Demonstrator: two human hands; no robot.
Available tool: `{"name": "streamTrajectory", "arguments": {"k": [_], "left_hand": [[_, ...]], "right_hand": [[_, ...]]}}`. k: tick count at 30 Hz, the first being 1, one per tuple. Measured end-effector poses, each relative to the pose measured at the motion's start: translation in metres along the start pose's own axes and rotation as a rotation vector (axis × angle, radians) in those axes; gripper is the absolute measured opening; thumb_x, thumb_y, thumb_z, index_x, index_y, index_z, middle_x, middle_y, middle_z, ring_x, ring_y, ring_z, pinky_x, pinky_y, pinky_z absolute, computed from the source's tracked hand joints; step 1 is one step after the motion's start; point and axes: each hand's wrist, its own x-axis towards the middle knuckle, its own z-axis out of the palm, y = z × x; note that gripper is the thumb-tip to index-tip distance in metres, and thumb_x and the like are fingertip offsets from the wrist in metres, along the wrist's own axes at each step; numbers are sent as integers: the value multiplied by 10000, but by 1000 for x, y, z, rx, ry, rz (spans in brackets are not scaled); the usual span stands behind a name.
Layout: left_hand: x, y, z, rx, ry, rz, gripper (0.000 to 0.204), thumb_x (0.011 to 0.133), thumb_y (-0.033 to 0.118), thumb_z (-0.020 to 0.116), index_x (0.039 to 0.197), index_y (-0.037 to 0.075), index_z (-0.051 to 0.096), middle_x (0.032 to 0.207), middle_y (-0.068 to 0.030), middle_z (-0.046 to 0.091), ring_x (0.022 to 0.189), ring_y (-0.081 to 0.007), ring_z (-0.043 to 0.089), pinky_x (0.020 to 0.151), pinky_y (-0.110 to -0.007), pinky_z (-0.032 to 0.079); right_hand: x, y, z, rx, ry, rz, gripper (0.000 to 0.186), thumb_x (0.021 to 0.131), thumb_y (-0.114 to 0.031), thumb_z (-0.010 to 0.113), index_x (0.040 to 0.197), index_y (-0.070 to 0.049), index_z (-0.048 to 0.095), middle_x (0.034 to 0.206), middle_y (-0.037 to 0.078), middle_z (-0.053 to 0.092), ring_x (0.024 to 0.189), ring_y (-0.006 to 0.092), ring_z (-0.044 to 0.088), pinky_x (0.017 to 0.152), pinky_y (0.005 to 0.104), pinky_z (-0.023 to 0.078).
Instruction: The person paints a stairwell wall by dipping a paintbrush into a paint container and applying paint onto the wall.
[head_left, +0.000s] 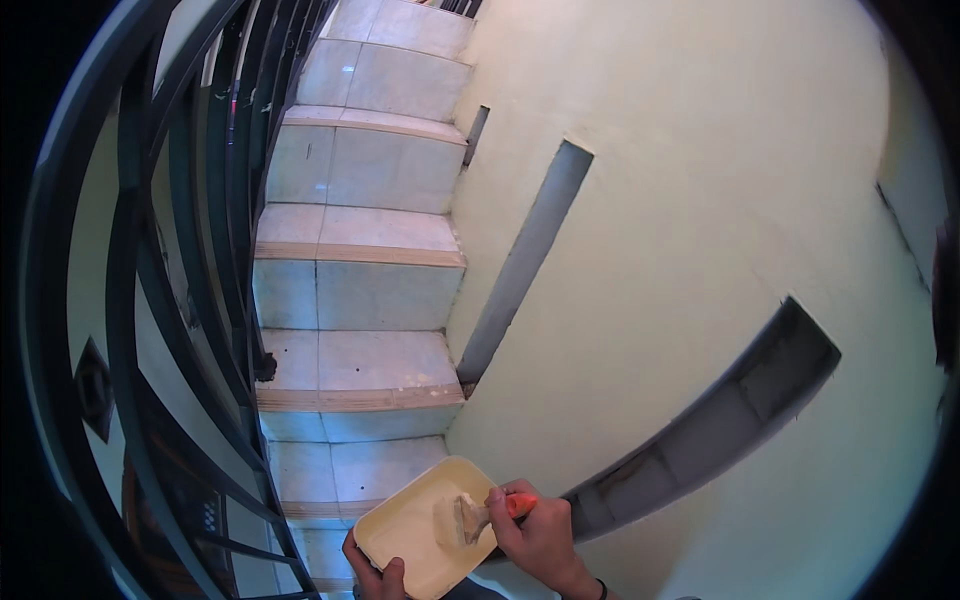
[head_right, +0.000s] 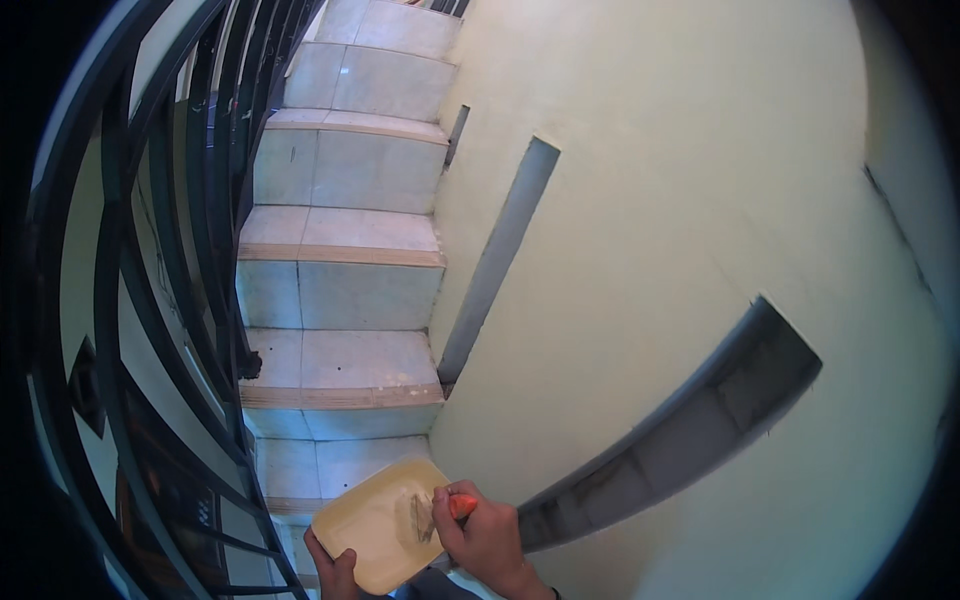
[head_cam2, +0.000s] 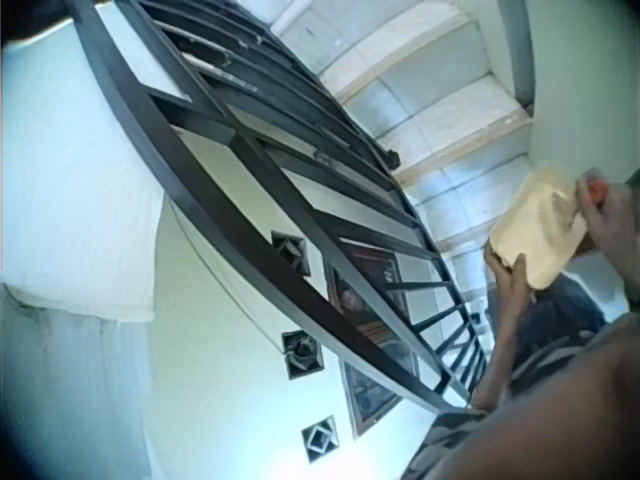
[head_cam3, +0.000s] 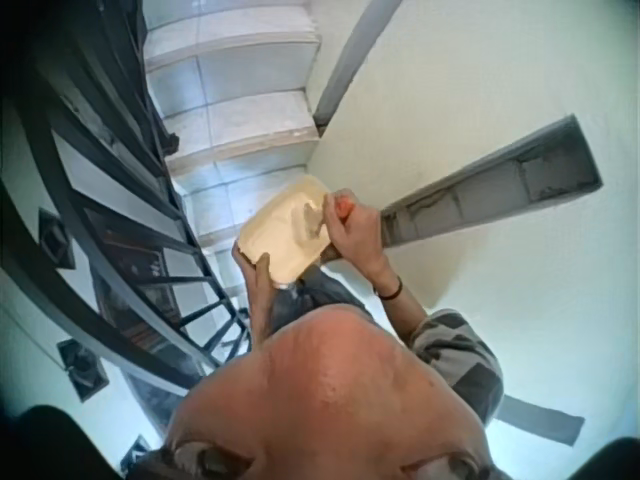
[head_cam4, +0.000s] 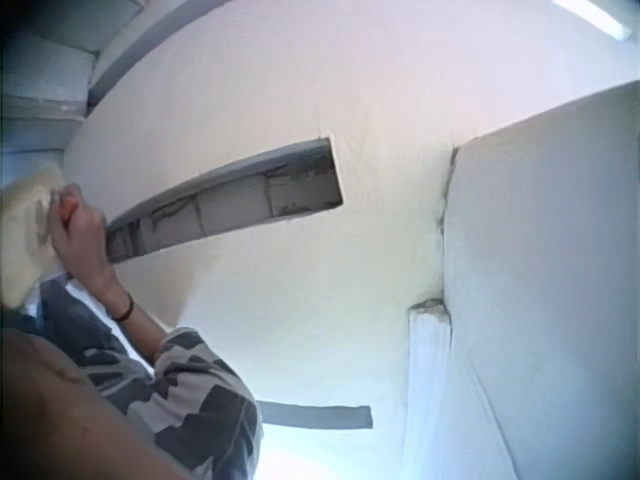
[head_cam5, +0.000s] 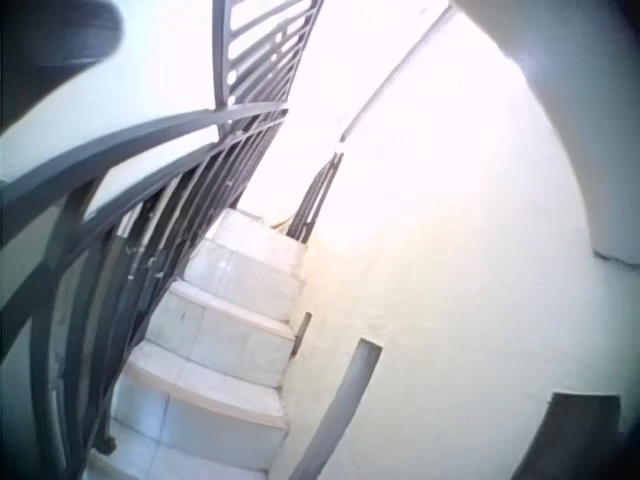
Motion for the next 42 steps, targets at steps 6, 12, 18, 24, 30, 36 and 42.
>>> {"name": "streamTrajectory", "arguments": {"k": [6,12,18,24,30,36,42], "left_hand": [[-23,-9,-13,-102,-42,54,651,926,100,526,1493,57,208,1411,-201,401,1287,-298,425,1063,-404,387],[-16,0,-8,-29,-155,185,772,870,186,582,1506,40,170,1441,-184,368,1345,-301,391,1119,-433,319],[-27,39,5,-40,-162,214,791,877,162,648,1498,46,172,1398,-181,371,1287,-267,420,1079,-408,369],[-14,34,3,-24,-186,184,825,879,188,639,1505,35,123,1388,-206,348,1284,-285,415,1083,-426,357],[-18,44,20,-9,-241,199,847,857,165,644,1512,50,120,1397,-198,341,1277,-282,419,1082,-422,366],[8,48,38,-55,-164,118,784,872,100,625,1496,68,153,1402,-185,354,1259,-274,453,1042,-413,425],[33,63,69,-140,-212,53,783,890,124,642,1494,71,145,1387,-203,378,1206,-296,512,975,-399,479]], "right_hand": [[-23,-12,-7,98,14,25,228,938,-210,650,807,-24,637,525,117,570,455,236,609,464,337,466],[-21,-4,-18,9,10,124,247,952,-141,618,777,27,668,588,59,634,490,91,582,491,265,471],[-31,-32,-40,278,240,170,195,983,-116,585,850,12,648,680,43,635,553,92,597,487,247,450],[-24,-33,-36,195,184,236,176,990,-123,578,904,23,626,674,43,631,563,76,614,473,206,440],[-22,-36,-45,117,231,292,160,982,-112,587,893,14,627,639,41,633,546,78,616,494,213,463],[-13,-31,-45,183,289,144,174,991,-107,569,938,44,637,758,83,674,576,111,647,518,228,509],[-6,-32,-59,59,302,39,173,983,-96,585,1001,56,665,771,104,704,651,135,709,551,230,534]]}}
